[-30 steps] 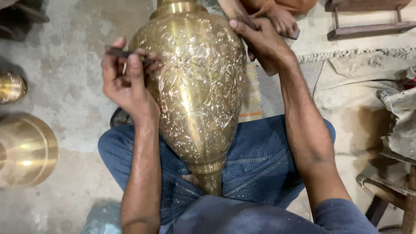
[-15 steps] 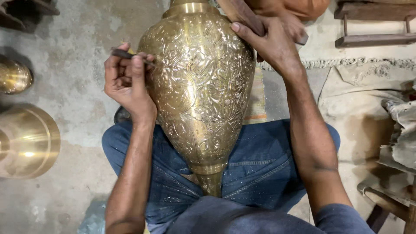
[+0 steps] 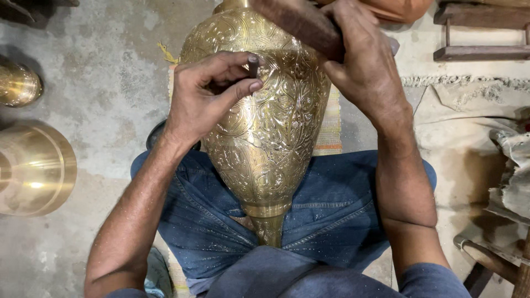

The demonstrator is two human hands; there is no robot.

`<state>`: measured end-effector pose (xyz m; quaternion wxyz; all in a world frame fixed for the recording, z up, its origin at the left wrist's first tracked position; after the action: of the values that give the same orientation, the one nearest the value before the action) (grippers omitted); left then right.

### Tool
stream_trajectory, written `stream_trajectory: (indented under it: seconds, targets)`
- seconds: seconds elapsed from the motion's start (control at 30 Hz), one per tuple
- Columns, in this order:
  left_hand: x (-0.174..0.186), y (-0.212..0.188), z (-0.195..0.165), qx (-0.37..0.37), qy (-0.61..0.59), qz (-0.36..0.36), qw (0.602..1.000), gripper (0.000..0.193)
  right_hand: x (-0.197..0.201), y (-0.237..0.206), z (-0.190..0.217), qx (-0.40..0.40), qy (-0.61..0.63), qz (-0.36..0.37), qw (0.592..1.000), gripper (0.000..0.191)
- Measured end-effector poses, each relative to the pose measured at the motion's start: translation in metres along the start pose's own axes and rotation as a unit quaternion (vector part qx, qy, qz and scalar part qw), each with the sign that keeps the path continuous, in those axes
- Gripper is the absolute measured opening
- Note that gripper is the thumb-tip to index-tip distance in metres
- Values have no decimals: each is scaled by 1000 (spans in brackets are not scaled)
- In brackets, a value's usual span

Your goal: The person sits cross-legged on the floor holding a large brass vase between their legs and engraves decorative floral patterns into its surface. They hold a small chisel against the metal with one hand and strike it with a wooden mallet in the other, repositioning the chisel repeatedly across the patterned area.

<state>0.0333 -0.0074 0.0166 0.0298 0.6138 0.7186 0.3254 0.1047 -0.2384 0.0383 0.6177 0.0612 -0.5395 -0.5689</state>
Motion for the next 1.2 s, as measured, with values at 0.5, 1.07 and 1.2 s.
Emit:
stream_trajectory:
  seconds: [0.5, 1.07, 1.2]
  targets:
    - [2, -4, -1, -6, 25, -4, 1000, 31, 30, 4, 28, 108, -188, -80, 973, 36]
    - [1, -3, -6, -21, 35, -3, 999, 30, 20, 10, 20, -56, 51, -3, 997, 29]
    - [1, -2, -9, -30, 35, 1, 999, 29, 17, 6, 25, 98, -97, -40, 990, 34]
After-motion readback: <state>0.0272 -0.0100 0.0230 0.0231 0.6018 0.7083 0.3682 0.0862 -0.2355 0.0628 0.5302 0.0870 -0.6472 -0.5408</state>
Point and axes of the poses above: each hand's wrist, its own y-axis towards the middle knuckle, its own x-axis out of the back of the hand, z = x × y, the point moved 6 cm from there along y, towards the middle knuckle, and after that the axes turned 15 degrees about -z, right-handed, at the moved point
